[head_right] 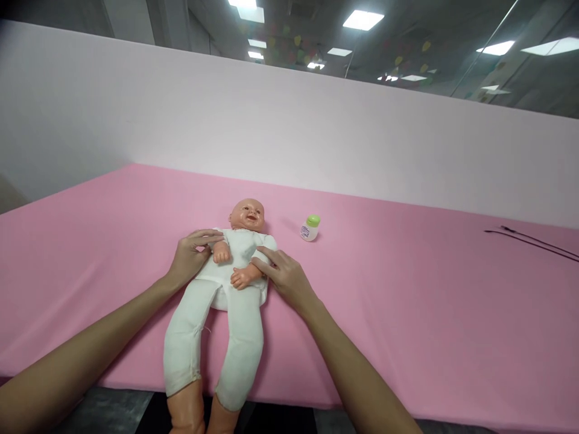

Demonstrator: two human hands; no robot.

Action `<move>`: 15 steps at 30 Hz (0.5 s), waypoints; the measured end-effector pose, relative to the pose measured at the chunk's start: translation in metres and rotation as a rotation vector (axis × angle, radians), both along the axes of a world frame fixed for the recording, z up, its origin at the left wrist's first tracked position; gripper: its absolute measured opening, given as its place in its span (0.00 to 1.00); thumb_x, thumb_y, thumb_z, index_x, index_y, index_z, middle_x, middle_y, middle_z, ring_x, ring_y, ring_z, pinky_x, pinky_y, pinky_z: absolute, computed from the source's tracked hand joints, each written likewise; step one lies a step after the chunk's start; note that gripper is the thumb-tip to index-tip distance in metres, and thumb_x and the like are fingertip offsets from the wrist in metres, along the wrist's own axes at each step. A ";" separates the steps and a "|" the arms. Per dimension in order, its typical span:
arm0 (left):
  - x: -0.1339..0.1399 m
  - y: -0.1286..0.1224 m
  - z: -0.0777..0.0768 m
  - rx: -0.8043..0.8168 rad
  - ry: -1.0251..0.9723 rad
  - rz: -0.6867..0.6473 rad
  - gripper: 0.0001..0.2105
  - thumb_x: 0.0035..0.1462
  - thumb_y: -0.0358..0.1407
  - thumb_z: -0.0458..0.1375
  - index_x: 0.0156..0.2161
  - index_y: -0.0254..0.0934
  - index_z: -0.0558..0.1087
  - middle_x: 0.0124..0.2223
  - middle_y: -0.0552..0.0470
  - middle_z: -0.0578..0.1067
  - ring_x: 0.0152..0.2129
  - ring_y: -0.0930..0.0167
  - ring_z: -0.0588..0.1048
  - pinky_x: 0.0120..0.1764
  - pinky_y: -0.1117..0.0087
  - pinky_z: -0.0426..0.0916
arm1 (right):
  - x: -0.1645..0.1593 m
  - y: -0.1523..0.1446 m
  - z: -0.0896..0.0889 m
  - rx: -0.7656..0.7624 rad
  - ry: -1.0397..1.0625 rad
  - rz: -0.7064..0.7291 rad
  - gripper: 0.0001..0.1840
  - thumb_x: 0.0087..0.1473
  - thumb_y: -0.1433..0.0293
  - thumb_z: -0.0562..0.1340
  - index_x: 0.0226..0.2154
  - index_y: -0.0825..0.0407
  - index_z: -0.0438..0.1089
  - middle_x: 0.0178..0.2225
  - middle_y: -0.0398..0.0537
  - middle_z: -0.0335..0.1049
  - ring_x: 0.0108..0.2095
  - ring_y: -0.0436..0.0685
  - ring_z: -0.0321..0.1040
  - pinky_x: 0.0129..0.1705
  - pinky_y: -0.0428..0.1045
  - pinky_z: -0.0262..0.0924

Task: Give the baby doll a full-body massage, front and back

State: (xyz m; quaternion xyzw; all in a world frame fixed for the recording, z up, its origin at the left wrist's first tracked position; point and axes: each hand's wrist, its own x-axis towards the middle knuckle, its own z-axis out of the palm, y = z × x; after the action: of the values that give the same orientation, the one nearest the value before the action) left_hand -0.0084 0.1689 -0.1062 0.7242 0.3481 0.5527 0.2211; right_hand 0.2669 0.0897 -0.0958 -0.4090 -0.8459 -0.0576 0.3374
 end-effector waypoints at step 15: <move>-0.020 0.020 0.004 -0.569 -0.656 0.210 0.14 0.52 0.44 0.68 0.34 0.35 0.74 0.36 0.48 0.78 0.32 0.67 0.77 0.38 0.65 0.73 | 0.018 0.018 -0.002 -0.472 1.210 -0.259 0.28 0.52 0.47 0.70 0.43 0.49 0.66 0.29 0.41 0.69 0.24 0.52 0.63 0.22 0.47 0.62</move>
State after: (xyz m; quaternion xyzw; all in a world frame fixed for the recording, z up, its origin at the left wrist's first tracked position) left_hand -0.0282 0.1891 -0.1025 0.3817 0.4695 0.6549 0.4527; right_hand 0.2846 0.1077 -0.0975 -0.5306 -0.4409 0.3291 0.6448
